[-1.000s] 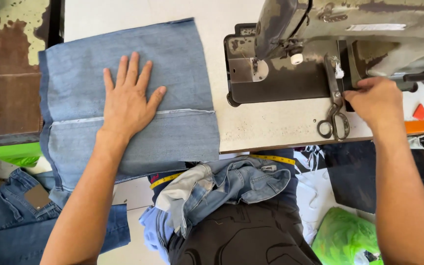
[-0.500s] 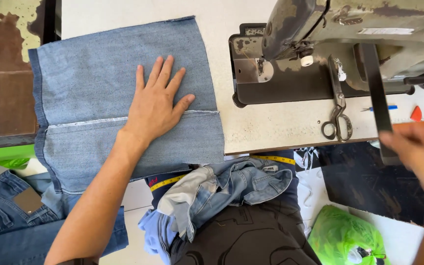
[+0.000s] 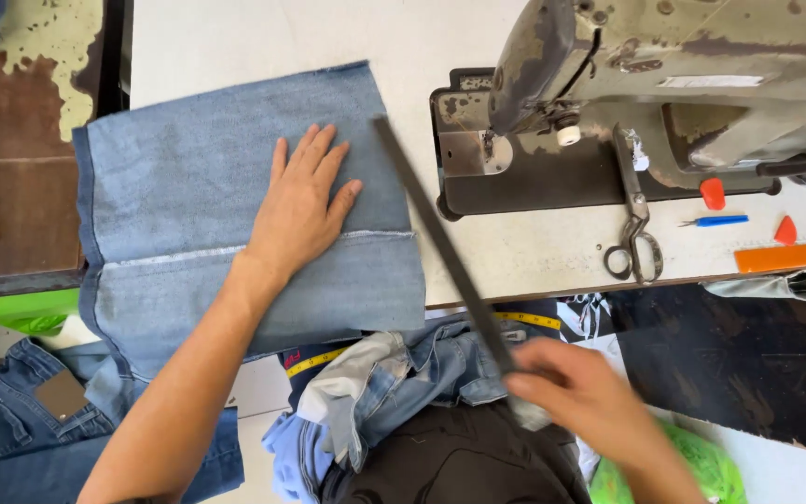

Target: The person measures a piece of denim fabric using a metal ruler and a measuring tape, marking the fabric with a red chalk. They then use shears to cut the fabric along the marked lines.

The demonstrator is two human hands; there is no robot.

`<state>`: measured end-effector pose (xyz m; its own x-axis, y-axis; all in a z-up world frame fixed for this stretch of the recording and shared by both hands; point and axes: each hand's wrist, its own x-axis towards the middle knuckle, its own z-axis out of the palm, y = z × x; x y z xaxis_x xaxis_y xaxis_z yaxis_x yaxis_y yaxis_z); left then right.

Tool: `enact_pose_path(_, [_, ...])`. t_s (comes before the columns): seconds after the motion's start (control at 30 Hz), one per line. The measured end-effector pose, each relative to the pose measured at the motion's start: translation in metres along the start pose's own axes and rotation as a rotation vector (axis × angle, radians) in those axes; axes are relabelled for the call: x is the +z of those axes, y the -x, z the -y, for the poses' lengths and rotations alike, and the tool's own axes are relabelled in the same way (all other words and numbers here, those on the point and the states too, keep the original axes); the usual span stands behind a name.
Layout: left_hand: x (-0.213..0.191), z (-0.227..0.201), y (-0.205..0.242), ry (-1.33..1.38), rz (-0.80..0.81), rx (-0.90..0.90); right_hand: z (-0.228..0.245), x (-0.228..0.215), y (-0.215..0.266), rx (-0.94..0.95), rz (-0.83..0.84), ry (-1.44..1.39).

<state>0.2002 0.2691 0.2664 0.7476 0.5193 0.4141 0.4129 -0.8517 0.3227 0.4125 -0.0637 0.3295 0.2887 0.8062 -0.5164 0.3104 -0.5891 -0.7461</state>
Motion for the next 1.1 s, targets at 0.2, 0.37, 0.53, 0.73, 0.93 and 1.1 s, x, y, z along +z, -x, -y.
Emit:
enact_pose_path(0.2, [-0.010,-0.001,0.002,0.046,0.015,0.017,0.056,0.053,-0.055,-0.104,0.017,-0.077])
enact_pose_path(0.37, [-0.003,0.002,-0.022,-0.033,0.123,0.092,-0.002,-0.062,-0.062,-0.408,-0.517,0.252])
enact_pose_path(0.53, [-0.007,0.016,-0.038,-0.042,0.158,0.101,-0.113,-0.195,-0.114,-0.465,-1.021,1.009])
enact_pose_path(0.73, [0.000,0.029,-0.051,-0.087,0.128,0.145,-0.160,-0.236,-0.141,-0.145,-1.031,0.908])
enact_pose_path(0.93, [0.002,0.029,-0.052,-0.126,0.124,0.157,-0.119,-0.219,-0.123,0.007,-0.941,0.457])
enact_pose_path(1.1, [-0.001,0.027,-0.052,-0.106,0.182,0.150,-0.032,-0.132,-0.067,-0.272,-0.878,-0.099])
